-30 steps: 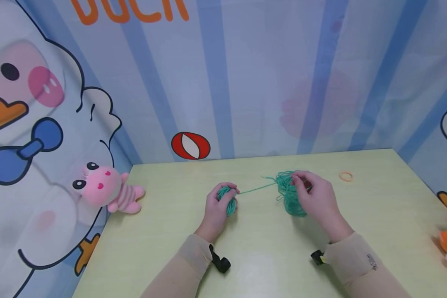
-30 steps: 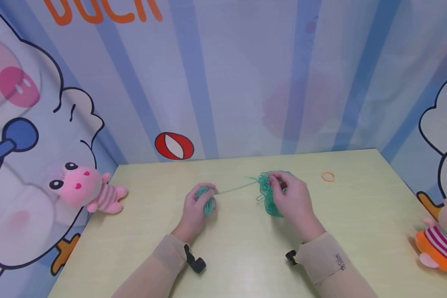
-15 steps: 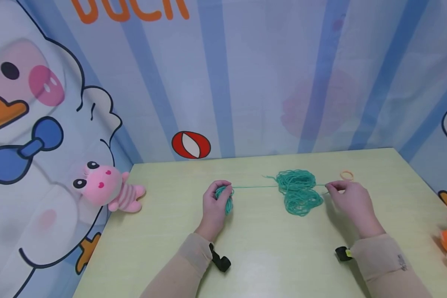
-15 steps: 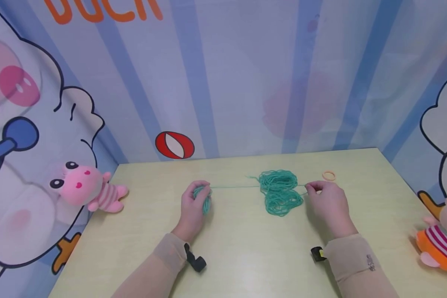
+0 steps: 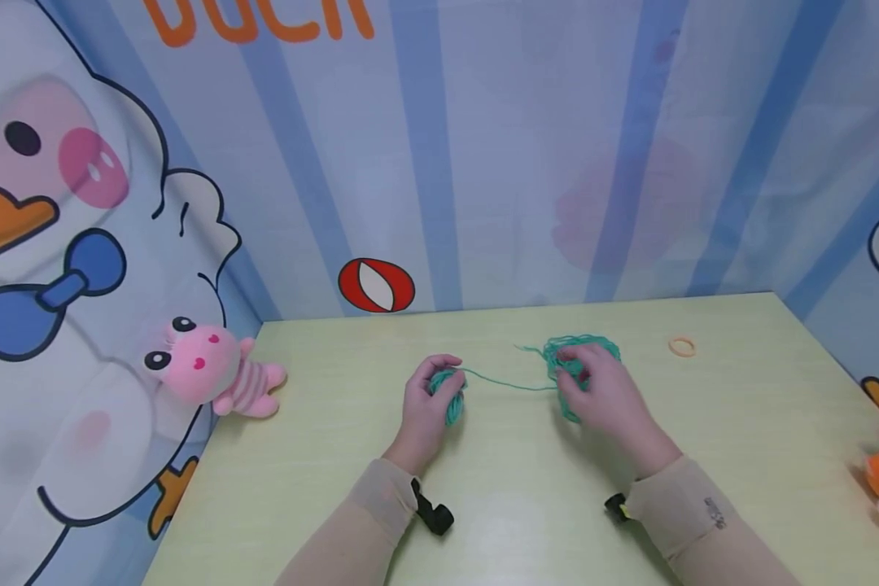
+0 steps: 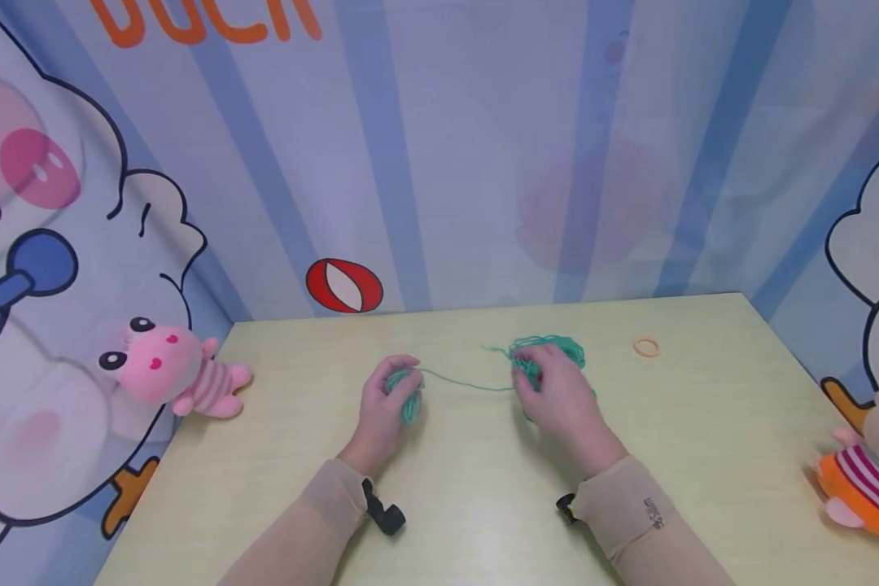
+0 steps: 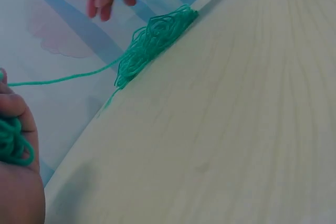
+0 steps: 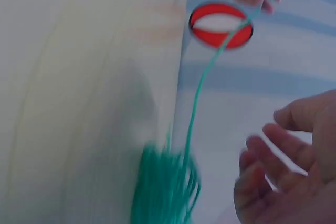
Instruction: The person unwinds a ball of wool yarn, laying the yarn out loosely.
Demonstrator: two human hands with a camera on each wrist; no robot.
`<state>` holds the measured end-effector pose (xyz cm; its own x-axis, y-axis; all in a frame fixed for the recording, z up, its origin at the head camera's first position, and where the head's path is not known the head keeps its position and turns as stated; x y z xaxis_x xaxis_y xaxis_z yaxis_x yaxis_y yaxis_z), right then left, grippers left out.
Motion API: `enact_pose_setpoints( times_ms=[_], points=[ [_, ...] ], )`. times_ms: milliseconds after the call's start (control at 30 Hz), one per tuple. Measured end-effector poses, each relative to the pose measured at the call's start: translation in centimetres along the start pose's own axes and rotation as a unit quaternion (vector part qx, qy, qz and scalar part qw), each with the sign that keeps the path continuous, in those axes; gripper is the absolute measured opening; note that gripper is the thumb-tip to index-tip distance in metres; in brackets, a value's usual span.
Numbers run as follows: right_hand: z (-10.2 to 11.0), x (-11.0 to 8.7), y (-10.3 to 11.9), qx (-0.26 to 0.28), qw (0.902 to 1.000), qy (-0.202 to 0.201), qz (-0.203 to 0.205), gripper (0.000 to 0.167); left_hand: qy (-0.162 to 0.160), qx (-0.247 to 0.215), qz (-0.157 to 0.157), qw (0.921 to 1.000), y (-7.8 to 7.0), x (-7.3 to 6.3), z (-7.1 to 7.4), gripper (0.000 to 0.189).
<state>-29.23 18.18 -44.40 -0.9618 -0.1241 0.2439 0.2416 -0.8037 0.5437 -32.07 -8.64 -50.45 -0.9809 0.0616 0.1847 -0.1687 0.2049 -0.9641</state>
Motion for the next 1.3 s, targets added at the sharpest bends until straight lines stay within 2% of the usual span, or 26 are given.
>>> enact_pose_setpoints(
  times_ms=[100, 233, 333, 467, 600, 733, 900, 1033, 1133, 1300],
  points=[
    [-2.3, 0.3, 3.3, 0.041, 0.9969, 0.042, 0.053, 0.039, 0.01, -0.014, -0.002, 0.9998, 0.0, -0.1, -0.2, 0.028],
    [-5.0, 0.6, 5.8, 0.068, 0.9927, 0.077, 0.064, 0.043, 0.034, -0.027, 0.004, 0.9991, 0.1, -0.2, -0.7, 0.031],
    [-6.3, 0.8, 6.5, 0.059, 0.994, 0.068, 0.063, 0.038, 0.054, -0.028, 0.01, 0.9981, 0.1, -0.3, -1.0, 0.035],
    [-6.7, 0.9, 6.4, 0.047, 0.9963, 0.032, 0.064, 0.023, 0.071, -0.014, 0.012, 0.9973, -0.2, -0.2, -1.3, 0.037],
    [-5.8, 0.9, 5.7, 0.045, 0.997, 0.001, 0.063, 0.017, 0.072, 0.0, 0.013, 0.9973, -0.3, -0.1, -1.3, 0.034],
    [-4.1, 0.9, 4.6, 0.049, 0.9967, -0.036, 0.055, 0.016, 0.06, -0.001, 0.017, 0.9981, -0.2, -0.1, -1.1, 0.036],
    [-1.4, 0.7, 2.0, 0.073, 0.9923, -0.095, 0.032, 0.018, 0.036, -0.027, 0.026, 0.9986, 0.2, 0.0, -0.8, 0.036],
    [0.3, 0.2, -0.4, 0.066, 0.9875, -0.142, 0.016, 0.018, 0.023, -0.052, 0.038, 0.9977, 0.4, 0.0, -0.7, 0.036],
    [1.3, -0.3, -2.2, 0.058, 0.9867, -0.152, 0.002, 0.02, 0.015, -0.052, 0.034, 0.998, 0.4, 0.0, -0.5, 0.036],
    [2.3, -0.7, -5.1, 0.039, 0.9911, -0.124, -0.03, 0.027, -0.006, -0.02, 0.007, 0.9998, 0.2, 0.2, 0.0, 0.035]
  ],
)
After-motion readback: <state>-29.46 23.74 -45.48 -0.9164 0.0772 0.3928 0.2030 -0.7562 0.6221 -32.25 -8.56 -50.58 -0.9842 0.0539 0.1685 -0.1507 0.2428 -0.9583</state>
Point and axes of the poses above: each hand's wrist, its own x-axis towards the middle knuckle, its own z-axis out of the back of the hand, y = z × x, the point moved 7 cm from there along x, towards the middle knuckle, and after that the axes turned 7 degrees about -x, right-handed, at the moved point
